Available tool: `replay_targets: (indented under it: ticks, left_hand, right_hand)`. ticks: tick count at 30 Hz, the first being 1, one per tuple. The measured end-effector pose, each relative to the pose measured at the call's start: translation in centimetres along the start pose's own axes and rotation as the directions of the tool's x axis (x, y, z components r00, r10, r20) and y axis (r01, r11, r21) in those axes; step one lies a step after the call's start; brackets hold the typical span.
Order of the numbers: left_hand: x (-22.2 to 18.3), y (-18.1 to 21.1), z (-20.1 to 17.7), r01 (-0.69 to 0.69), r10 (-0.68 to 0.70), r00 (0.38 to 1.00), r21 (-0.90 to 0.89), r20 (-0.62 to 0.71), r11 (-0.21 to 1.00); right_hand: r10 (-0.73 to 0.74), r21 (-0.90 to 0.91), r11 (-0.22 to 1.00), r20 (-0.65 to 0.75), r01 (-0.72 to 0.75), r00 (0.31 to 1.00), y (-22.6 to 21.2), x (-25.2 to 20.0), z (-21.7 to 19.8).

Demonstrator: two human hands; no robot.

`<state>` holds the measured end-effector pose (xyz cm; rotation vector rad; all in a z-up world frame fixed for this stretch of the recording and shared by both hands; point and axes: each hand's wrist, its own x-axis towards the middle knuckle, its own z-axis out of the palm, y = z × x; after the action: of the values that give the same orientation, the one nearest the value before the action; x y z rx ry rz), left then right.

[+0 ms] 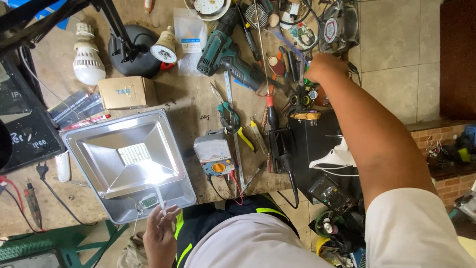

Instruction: Assembling the internal PCB and wiring of an LED floodlight fixture on a repair bench.

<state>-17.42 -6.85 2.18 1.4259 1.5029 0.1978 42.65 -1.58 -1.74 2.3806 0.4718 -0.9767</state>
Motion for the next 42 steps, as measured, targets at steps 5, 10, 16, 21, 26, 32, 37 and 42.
replay_targets:
  ticks: [5,10,16,21,26,32,37,42]
  left_hand:
    - [0.2,0.1,0.3,0.019,-0.019,1.0,-0.013,-0.003,1.0]
    - [0.2,-0.1,0.5,0.002,-0.002,1.0,-0.015,-0.011,1.0]
    - [0.4,0.7,0.4,0.092,-0.091,0.995,-0.021,0.045,0.996]
    - [0.3,-0.4,-0.1,0.027,-0.027,0.999,-0.001,0.019,1.0]
    - [-0.1,0.3,-0.1,0.093,-0.093,0.995,-0.008,0.025,0.996]
    - [-0.4,0.3,0.3,0.064,-0.063,0.998,-0.021,0.02,0.998]
    - [-0.8,0.0,0.3,0.063,-0.063,0.998,0.001,0.007,0.998]
    - [-0.9,-0.3,0.2,0.063,-0.063,0.998,0.001,-0.005,0.998]
  right_hand:
    - [0.015,0.121,0.993,-0.064,-0.008,0.998,0.2,1.4,0.6]
    - [0.031,0.234,0.972,-0.115,-0.003,0.993,0.4,3.5,1.9]
    - [0.009,0.32,0.946,-0.213,0.061,0.977,0.4,2.4,1.9]
    - [-0.05,0.562,0.792,-0.33,0.238,0.943,1.4,3.9,2.0]
    - [-0.034,0.569,0.811,-0.189,0.138,0.981,1.2,1.1,0.1]
    - [-0.056,0.248,0.967,-0.027,0.061,0.998,-0.1,0.8,1.8]
    - [0.021,0.17,0.985,-0.157,0.006,0.987,-1.3,3.0,3.5]
    - [0.036,0.366,0.93,-0.203,0.042,0.979,-1.3,0.4,1.8]
